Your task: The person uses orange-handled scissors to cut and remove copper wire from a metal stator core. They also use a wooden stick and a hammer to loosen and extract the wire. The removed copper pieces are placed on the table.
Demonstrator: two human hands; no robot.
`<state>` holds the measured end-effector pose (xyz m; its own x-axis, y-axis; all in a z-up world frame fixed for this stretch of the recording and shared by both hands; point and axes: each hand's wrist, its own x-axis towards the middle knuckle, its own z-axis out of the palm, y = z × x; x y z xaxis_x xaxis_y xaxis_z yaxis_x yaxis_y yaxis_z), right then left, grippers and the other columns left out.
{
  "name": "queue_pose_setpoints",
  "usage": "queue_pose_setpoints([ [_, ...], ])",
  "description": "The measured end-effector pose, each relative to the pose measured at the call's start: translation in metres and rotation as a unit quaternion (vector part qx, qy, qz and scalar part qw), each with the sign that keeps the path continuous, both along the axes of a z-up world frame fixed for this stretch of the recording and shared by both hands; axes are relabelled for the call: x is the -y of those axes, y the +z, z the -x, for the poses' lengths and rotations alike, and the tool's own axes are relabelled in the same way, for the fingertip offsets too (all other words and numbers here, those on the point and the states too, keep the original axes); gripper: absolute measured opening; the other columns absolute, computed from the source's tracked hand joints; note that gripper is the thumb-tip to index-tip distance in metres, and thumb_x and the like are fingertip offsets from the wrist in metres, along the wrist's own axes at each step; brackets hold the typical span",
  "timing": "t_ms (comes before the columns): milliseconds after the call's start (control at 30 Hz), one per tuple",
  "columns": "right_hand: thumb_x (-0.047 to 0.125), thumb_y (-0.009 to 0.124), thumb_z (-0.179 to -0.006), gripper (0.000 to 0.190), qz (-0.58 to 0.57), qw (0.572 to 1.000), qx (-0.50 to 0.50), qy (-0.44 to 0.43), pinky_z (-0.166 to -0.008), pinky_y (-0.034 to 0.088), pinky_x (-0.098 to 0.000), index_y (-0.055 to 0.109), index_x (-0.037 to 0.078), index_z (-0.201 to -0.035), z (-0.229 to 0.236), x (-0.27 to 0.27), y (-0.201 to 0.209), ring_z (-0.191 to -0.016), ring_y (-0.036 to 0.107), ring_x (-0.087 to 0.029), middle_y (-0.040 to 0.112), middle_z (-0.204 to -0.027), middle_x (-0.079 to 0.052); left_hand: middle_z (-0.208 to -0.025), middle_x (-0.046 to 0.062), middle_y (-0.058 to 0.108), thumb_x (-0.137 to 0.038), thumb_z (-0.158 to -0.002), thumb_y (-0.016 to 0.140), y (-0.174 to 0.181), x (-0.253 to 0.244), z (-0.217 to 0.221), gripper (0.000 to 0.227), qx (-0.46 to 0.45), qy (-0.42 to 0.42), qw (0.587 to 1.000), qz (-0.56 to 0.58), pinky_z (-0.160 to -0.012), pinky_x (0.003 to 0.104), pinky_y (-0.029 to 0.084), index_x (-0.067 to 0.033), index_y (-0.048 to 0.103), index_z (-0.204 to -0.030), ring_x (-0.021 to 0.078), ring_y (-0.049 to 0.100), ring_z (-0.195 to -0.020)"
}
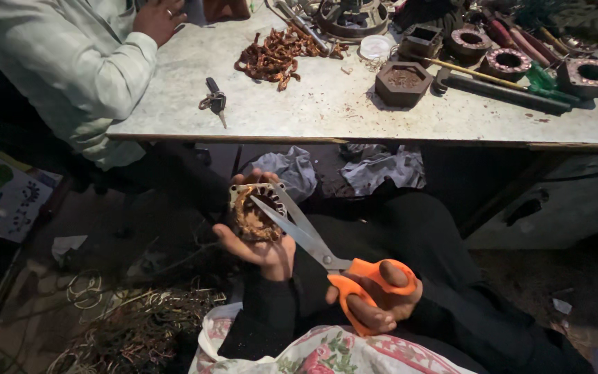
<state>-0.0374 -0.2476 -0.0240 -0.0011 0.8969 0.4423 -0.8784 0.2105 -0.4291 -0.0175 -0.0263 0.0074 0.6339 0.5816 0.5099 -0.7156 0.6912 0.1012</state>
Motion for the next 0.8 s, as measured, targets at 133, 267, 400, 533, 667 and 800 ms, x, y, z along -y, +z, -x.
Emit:
queue_pose_setpoints([
  [133, 0.064, 0.048, -0.104, 0.093, 0.005, 1.000, -0.027, -0.003, -0.050, 0.043, -0.0214, 0.033, -0.015, -0.149, -0.002, -0.003, -0.006, -0.053, 0.050, -0.010, 0.058, -0.077, -0.006, -0.145, 0.024, 0.055, -0.067, -0.098, 0.060, 0.004, 0.004, 0.004, 0.088, -0.028, 0.025, 0.999, -0.027, -0.127, 0.046, 0.038, 0.0011, 0.043, -0.151, 0.0339, 0.053, -0.137],
  [267, 0.070, 0.046, -0.100, 0.099, -0.012, 1.000, -0.019, 0.001, -0.060, 0.049, -0.0248, 0.027, -0.013, -0.152, 0.000, -0.004, -0.003, -0.060, 0.056, -0.012, 0.060, -0.081, -0.007, -0.149, 0.021, 0.051, -0.065, -0.098, 0.061, 0.005, 0.010, 0.012, 0.089, -0.030, 0.019, 0.993, -0.114, -0.123, 0.045, 0.041, -0.0005, 0.039, -0.154, 0.0313, 0.052, -0.140],
  [400, 0.078, 0.045, -0.094, 0.107, -0.021, 1.000, 0.017, -0.016, -0.074, 0.052, -0.0307, 0.024, -0.010, -0.151, 0.005, -0.002, 0.008, -0.075, 0.061, -0.017, 0.061, -0.089, -0.010, -0.148, 0.024, 0.050, -0.070, -0.096, 0.060, 0.009, 0.021, 0.018, 0.094, -0.062, 0.083, 0.973, -0.208, -0.116, 0.049, 0.046, -0.0029, 0.032, -0.156, 0.0342, 0.052, -0.139],
  [533, 0.083, 0.045, -0.091, 0.112, -0.001, 0.999, 0.039, -0.033, -0.075, 0.051, -0.0343, 0.025, -0.011, -0.150, 0.008, 0.000, 0.014, -0.079, 0.059, -0.020, 0.059, -0.090, -0.012, -0.143, 0.022, 0.052, -0.072, -0.097, 0.058, 0.014, 0.033, 0.019, 0.093, -0.050, 0.107, 0.971, -0.206, -0.126, 0.051, 0.042, -0.0032, 0.034, -0.155, 0.0352, 0.050, -0.143],
  [667, 0.073, 0.054, -0.094, 0.103, 0.038, 0.999, 0.015, -0.018, -0.070, 0.047, -0.0311, 0.028, -0.008, -0.152, 0.009, 0.005, 0.010, -0.072, 0.054, -0.015, 0.056, -0.084, -0.007, -0.140, 0.022, 0.053, -0.072, -0.096, 0.059, 0.012, 0.033, 0.020, 0.095, -0.073, 0.115, 0.971, -0.196, -0.115, 0.051, 0.045, -0.0004, 0.036, -0.154, 0.0362, 0.055, -0.131],
  [800, 0.044, 0.062, -0.106, 0.072, 0.134, 0.988, 0.022, -0.073, -0.053, 0.040, -0.0235, 0.038, -0.010, -0.147, 0.004, 0.013, 0.011, -0.056, 0.046, -0.007, 0.050, -0.071, 0.001, -0.140, 0.019, 0.049, -0.073, -0.088, 0.064, 0.007, 0.021, 0.021, 0.099, -0.104, 0.099, 0.969, -0.200, -0.112, 0.052, 0.048, -0.0029, 0.033, -0.151, 0.0366, 0.057, -0.126],
])
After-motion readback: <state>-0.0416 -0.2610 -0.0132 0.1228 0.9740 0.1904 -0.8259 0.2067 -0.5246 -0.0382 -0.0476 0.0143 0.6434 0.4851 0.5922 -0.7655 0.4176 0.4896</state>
